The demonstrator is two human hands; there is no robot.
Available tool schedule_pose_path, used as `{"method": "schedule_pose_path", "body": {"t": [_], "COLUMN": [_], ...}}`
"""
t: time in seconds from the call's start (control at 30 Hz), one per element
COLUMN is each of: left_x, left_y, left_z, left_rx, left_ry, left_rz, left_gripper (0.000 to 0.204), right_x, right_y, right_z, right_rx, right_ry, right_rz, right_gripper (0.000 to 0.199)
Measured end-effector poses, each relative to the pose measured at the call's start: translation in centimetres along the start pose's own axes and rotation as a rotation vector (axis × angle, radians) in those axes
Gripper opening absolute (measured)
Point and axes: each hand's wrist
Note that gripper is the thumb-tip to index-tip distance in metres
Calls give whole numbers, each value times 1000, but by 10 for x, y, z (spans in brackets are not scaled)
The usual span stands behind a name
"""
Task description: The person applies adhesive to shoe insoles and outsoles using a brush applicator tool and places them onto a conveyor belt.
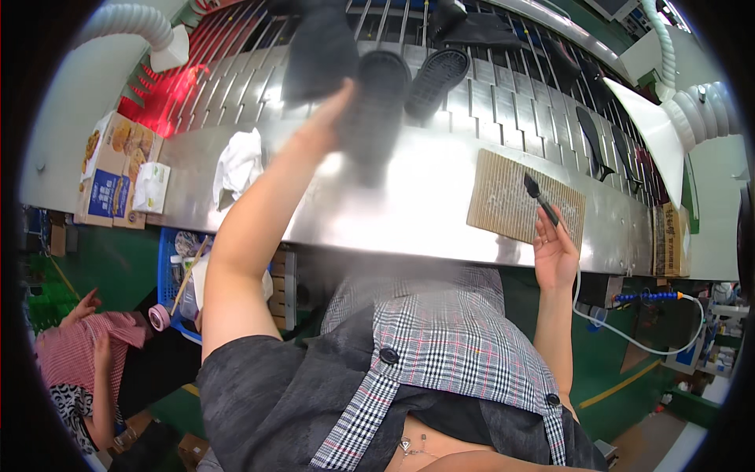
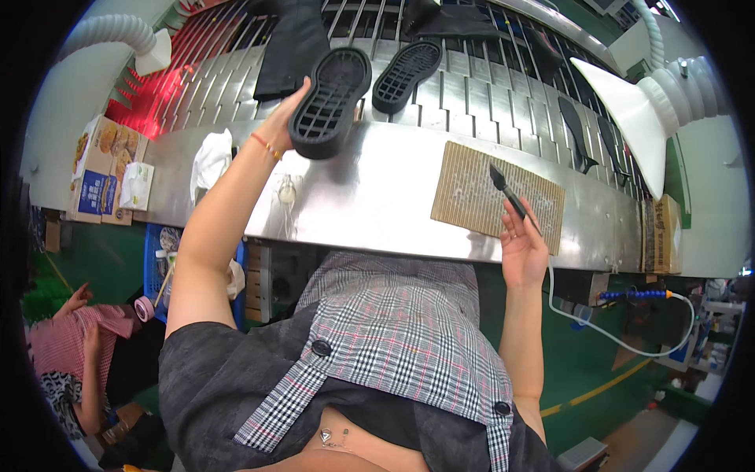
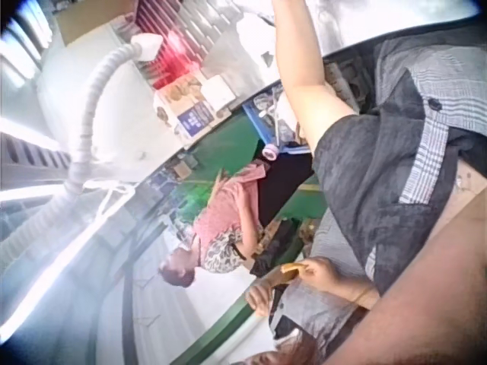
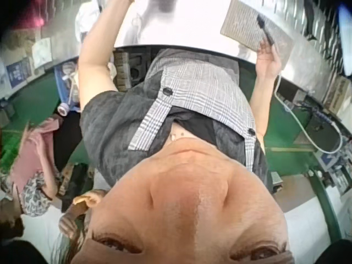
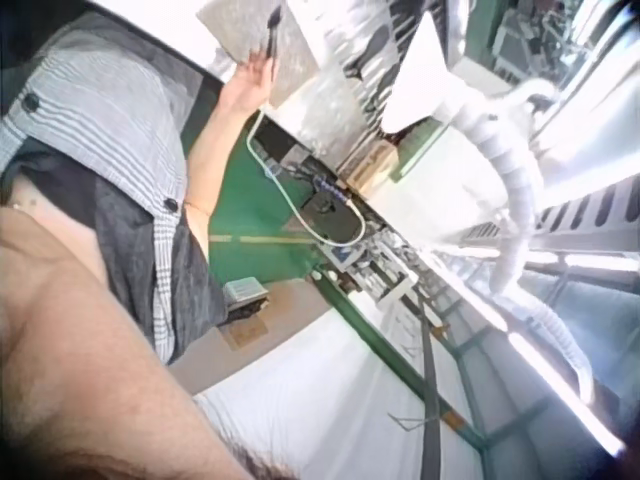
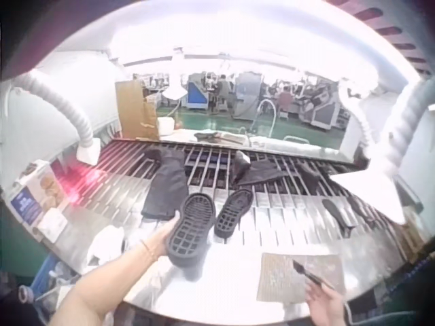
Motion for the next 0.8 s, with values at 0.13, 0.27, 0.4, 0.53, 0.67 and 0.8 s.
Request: {"method": "schedule_pose_path", "body": {"t": [0.13,0.27,0.4,0.53,0.67,0.8], "left_x": [69,99,70,-56,-217,-334], "left_y": [63,77,41,41,97,78], "left_z": [57,-46,-23,13,18,-30], "left_rx": [-269,156,947,717,813,894], "left_ry": [-38,654,1001,581,560,926], "left_rz": [-2,139,339,496,500,171], "left_gripper": [56,58,46,37,36,34], "right_x": [-4,4,8,20,17,19], "right_y": [-8,1,4,20,27,32], "right_z": [-24,-17,-29,-33,-27,-26], "right_rx": [49,138,184,300,360,430], "right_ry": [44,-42,21,-101,-236,-381], "right_rz": [-32,24,49,165,163,283], "right_gripper": [44,44,45,48,55,52]}}
Point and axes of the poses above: each hand's wrist, its own x-axis towards the middle knuckle, its own z-axis out of the palm, y = z × x, and after that the axes turned 4 degrees about -x, right-handed
